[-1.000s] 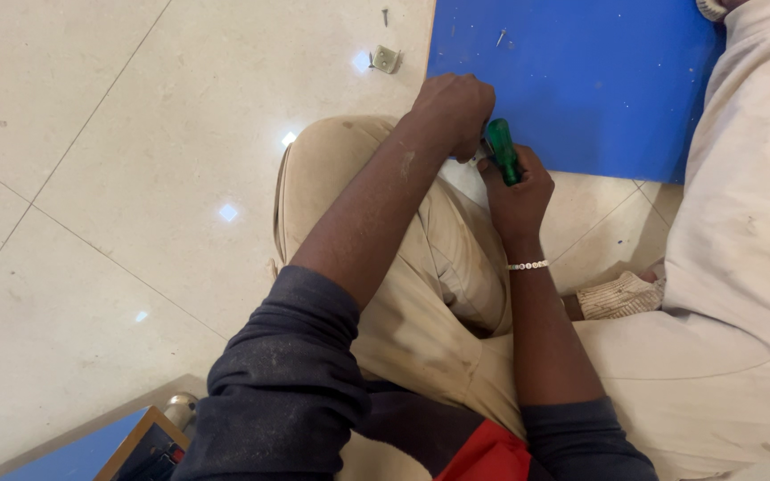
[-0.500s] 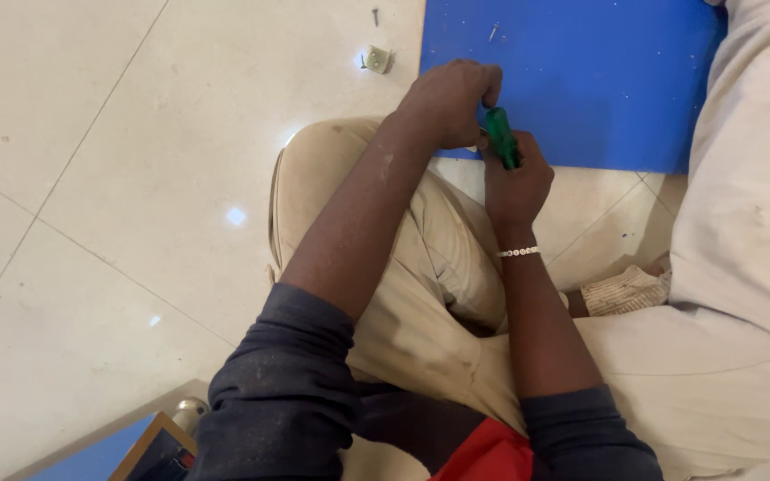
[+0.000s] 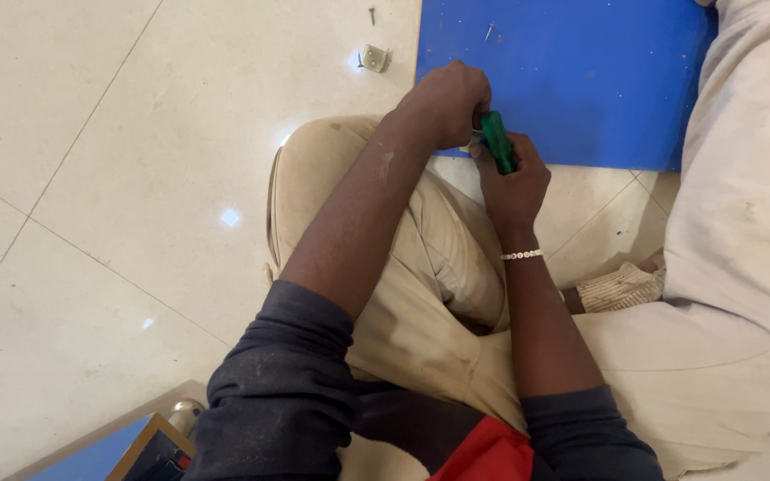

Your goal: The person uses a screwdriver to secure a small metal latch onto a blue board.

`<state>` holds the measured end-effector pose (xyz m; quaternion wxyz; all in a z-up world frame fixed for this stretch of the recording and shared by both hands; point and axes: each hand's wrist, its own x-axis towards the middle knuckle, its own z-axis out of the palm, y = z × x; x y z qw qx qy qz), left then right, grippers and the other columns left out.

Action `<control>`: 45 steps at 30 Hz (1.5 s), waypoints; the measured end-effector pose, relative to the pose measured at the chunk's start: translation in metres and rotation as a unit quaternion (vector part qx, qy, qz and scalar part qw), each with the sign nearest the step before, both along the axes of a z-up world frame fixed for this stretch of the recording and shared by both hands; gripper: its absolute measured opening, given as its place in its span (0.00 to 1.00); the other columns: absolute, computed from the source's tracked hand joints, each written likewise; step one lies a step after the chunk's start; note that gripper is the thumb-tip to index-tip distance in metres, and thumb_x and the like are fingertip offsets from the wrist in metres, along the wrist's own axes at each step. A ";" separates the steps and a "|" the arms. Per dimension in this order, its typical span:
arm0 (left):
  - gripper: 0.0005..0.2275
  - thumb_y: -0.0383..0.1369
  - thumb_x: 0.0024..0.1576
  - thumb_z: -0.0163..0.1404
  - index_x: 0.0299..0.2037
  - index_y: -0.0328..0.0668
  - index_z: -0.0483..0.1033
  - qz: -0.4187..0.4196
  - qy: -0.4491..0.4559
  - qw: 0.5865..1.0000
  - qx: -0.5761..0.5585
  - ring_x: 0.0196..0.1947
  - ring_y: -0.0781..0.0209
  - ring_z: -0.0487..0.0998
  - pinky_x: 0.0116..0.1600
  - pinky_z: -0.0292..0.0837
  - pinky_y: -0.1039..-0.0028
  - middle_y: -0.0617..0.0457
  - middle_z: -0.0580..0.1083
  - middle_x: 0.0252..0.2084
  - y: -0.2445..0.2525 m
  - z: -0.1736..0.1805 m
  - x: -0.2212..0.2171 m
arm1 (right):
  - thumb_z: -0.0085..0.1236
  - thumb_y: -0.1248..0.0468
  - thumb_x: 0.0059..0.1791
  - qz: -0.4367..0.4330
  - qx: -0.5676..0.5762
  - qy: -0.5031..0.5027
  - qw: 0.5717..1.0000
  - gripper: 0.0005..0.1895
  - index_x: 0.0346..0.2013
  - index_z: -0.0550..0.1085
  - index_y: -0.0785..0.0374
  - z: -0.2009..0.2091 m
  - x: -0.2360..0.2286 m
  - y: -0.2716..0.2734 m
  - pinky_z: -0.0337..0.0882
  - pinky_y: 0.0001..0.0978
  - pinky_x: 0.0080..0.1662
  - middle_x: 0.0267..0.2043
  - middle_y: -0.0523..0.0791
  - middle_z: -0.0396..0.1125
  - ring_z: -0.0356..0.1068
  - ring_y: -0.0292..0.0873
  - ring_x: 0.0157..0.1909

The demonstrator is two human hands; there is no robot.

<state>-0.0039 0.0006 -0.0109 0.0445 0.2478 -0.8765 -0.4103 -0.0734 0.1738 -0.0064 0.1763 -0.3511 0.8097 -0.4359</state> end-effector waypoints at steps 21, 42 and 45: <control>0.08 0.22 0.40 0.60 0.29 0.44 0.84 -0.026 -0.036 0.999 -0.002 0.39 0.44 0.81 0.46 0.78 0.63 0.43 0.80 0.34 -0.005 0.001 -0.004 | 0.74 0.65 0.47 0.002 -0.009 -0.053 0.999 0.18 0.47 0.77 0.66 0.000 0.001 0.001 0.74 0.26 0.45 0.40 0.45 0.78 0.75 0.32 0.41; 0.09 0.20 0.43 0.50 0.30 0.42 0.81 0.045 0.115 0.991 0.048 0.33 0.51 0.83 0.41 0.78 0.65 0.48 0.80 0.30 -0.025 0.018 0.017 | 0.68 0.68 0.50 0.017 -0.017 -0.126 0.992 0.09 0.42 0.77 0.67 -0.014 -0.020 0.009 0.64 0.22 0.37 0.32 0.37 0.68 0.62 0.28 0.33; 0.09 0.21 0.42 0.52 0.29 0.43 0.81 0.061 0.089 0.994 -0.001 0.34 0.49 0.82 0.42 0.77 0.64 0.49 0.80 0.28 -0.028 0.021 0.015 | 0.66 0.70 0.48 0.029 -0.035 -0.156 0.987 0.08 0.41 0.77 0.67 -0.015 -0.026 0.010 0.65 0.21 0.38 0.33 0.36 0.69 0.64 0.27 0.34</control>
